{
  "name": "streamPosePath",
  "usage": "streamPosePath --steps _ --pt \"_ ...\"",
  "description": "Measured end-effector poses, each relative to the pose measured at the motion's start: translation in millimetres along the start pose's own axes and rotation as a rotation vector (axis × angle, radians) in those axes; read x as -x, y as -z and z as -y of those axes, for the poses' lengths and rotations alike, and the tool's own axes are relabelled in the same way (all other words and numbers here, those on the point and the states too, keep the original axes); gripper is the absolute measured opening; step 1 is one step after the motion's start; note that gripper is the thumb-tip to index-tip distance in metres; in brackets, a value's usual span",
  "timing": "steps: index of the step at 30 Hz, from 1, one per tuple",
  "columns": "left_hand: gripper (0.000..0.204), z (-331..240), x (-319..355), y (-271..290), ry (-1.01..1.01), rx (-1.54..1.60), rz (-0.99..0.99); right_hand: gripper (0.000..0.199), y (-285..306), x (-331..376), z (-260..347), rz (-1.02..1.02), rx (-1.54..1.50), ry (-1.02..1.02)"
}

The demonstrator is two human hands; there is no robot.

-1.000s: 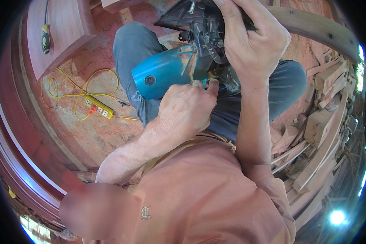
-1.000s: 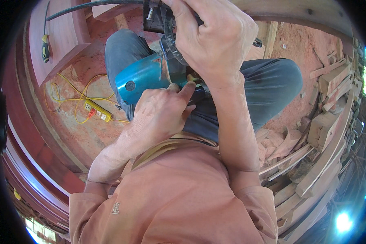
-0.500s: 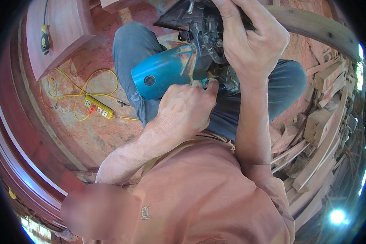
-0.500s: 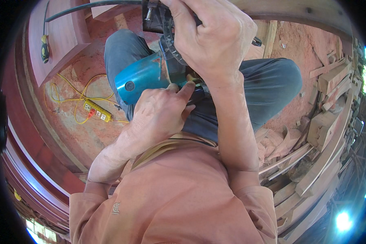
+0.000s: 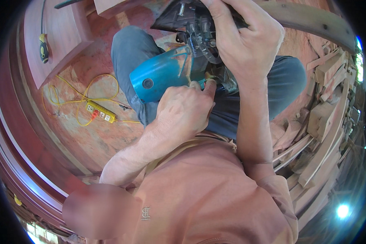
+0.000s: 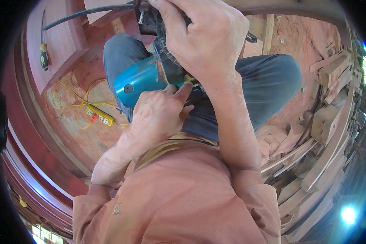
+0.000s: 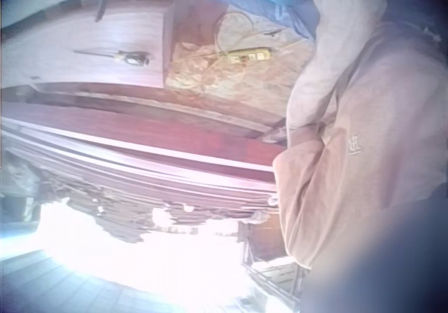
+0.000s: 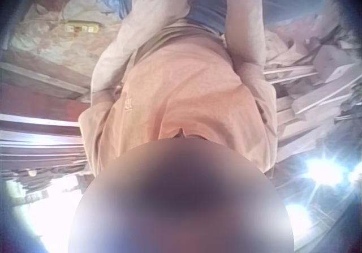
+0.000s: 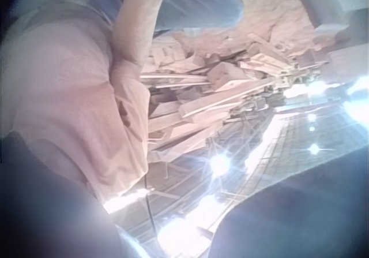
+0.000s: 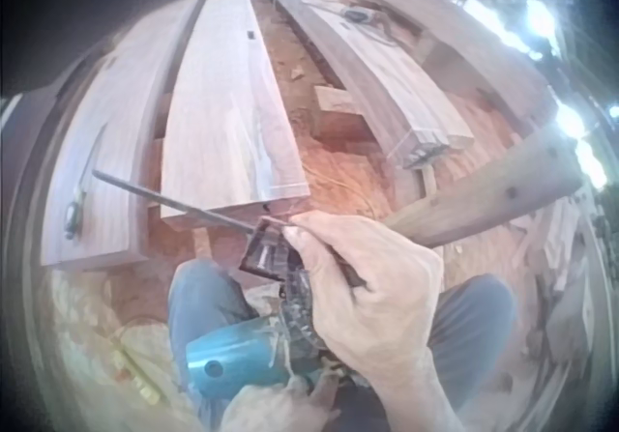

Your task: The person adjusts the blade guard and depth settings on a teal circular saw using a screwdriver. They then reposition the saw on a wooden plank and make a cut, followed by further adjustments to the blade guard.

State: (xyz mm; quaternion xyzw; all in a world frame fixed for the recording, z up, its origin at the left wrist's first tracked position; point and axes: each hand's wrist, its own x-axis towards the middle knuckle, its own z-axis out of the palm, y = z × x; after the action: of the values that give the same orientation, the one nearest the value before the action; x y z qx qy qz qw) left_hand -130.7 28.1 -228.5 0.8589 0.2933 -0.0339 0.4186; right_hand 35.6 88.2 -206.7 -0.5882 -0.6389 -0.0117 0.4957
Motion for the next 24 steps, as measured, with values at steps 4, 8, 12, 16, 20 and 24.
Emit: streamPosePath --steps 4,8,12,16,20,24 --pt "0.046 0.5 1.8 -0.1 -0.006 0.011 -0.018 0.008 0.3 2.1 2.0 -0.008 -0.07 -0.085" --pt "0.046 0.1 2.0 -1.0 -0.015 0.007 -0.042 0.007 1.0 1.3 -2.4 0.025 0.027 -0.009" --pt "0.045 -0.3 2.0 -1.0 -0.013 0.009 -0.044 0.008 2.7 1.6 -2.2 -0.013 0.053 0.063" --pt "0.045 -1.7 1.4 -0.6 -0.003 0.013 -0.03 0.008 7.0 1.7 0.8 0.023 0.097 0.069" --pt "0.045 -3.0 0.0 -0.4 0.006 0.014 -0.019 0.009 2.4 0.3 -4.0 -0.034 0.055 0.125" --pt "0.044 -3.6 -1.5 0.0 0.0 0.015 -0.021 0.01 2.2 4.1 -8.5 -0.046 0.032 0.118"
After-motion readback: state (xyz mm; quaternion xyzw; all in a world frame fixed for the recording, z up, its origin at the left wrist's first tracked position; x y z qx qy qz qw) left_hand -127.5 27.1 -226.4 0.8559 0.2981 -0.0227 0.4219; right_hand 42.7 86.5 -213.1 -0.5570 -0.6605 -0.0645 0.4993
